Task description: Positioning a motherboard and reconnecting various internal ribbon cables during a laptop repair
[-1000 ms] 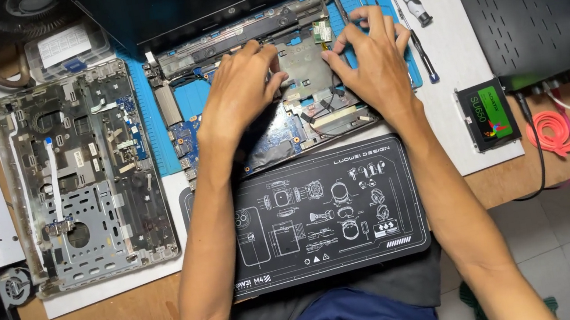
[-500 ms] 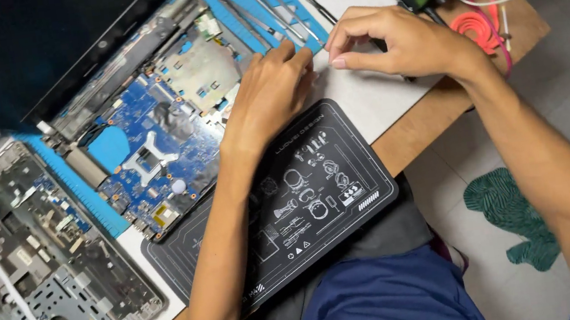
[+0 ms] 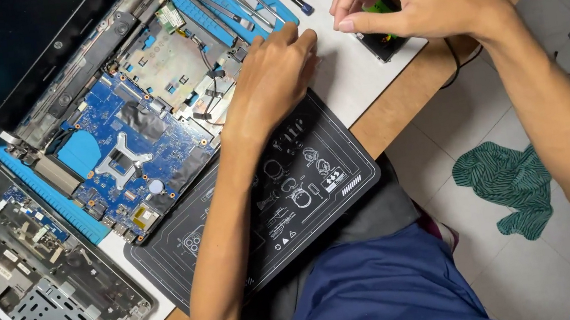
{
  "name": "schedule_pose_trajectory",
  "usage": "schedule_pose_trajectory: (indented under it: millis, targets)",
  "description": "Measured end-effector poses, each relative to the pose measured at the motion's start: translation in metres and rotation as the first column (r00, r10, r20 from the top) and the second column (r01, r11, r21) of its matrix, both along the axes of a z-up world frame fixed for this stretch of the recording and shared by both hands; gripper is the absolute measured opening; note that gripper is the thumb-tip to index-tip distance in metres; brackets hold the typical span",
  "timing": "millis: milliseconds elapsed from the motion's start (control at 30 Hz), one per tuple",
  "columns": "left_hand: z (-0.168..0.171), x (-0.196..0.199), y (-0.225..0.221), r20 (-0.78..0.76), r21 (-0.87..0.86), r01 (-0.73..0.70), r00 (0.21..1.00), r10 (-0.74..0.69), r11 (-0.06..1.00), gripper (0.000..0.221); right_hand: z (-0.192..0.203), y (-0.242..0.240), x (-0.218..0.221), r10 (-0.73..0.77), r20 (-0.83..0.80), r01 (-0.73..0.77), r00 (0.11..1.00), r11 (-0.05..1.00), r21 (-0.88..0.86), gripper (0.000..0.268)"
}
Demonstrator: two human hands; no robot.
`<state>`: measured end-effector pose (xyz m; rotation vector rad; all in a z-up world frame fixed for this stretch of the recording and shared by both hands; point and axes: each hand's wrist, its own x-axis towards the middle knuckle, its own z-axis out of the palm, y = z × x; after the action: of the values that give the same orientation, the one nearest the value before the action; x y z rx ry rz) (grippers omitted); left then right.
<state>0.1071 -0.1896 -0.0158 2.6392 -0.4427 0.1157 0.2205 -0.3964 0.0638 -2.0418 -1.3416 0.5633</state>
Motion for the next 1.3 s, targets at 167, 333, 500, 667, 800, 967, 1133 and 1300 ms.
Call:
schedule_pose_trajectory:
  millis: [167, 333, 500, 667, 800, 967, 1133, 1300]
  targets:
    - [0.009, -0.005, 0.000, -0.018, -0.019, -0.023, 1.000, 0.022, 1.000, 0.014, 0.001, 0.002, -0.006, 0.013, 0.010, -0.013, 1.000, 1.000, 0.012, 0.016]
    - [0.010, -0.009, 0.002, 0.043, -0.012, -0.028, 0.999, 0.029, 1.000, 0.008, 0.002, 0.001, -0.006, 0.030, 0.028, -0.031, 0.999, 0.999, 0.021, 0.015]
    - [0.011, -0.011, 0.000, 0.035, -0.016, -0.026, 0.999, 0.026, 1.000, 0.009, 0.006, 0.000, -0.009, 0.035, 0.041, -0.036, 0.999, 0.999, 0.025, 0.012]
    - [0.012, -0.014, 0.001, 0.050, -0.005, -0.023, 0.998, 0.023, 1.000, 0.006, 0.004, 0.001, -0.010, 0.050, 0.032, -0.051, 0.998, 0.998, 0.025, 0.014]
    - [0.010, -0.015, 0.006, 0.082, -0.007, -0.036, 0.996, 0.036, 0.999, 0.008, 0.006, 0.008, -0.013, 0.069, 0.035, -0.070, 0.997, 0.997, 0.031, 0.013]
    - [0.012, -0.022, 0.010, 0.093, -0.031, -0.065, 0.993, 0.068, 0.997, 0.010, 0.010, 0.020, -0.021, 0.020, -0.009, -0.021, 1.000, 0.999, -0.043, 0.012]
    - [0.007, -0.025, 0.017, 0.094, -0.012, -0.072, 0.993, 0.073, 0.997, 0.010, 0.003, 0.023, -0.019, 0.033, -0.011, -0.033, 0.999, 0.998, -0.049, 0.014]
    - [0.010, -0.026, 0.018, 0.111, -0.011, -0.088, 0.990, 0.089, 0.996, 0.011, 0.002, 0.023, -0.020, 0.047, -0.003, -0.047, 0.999, 0.999, -0.020, 0.015]
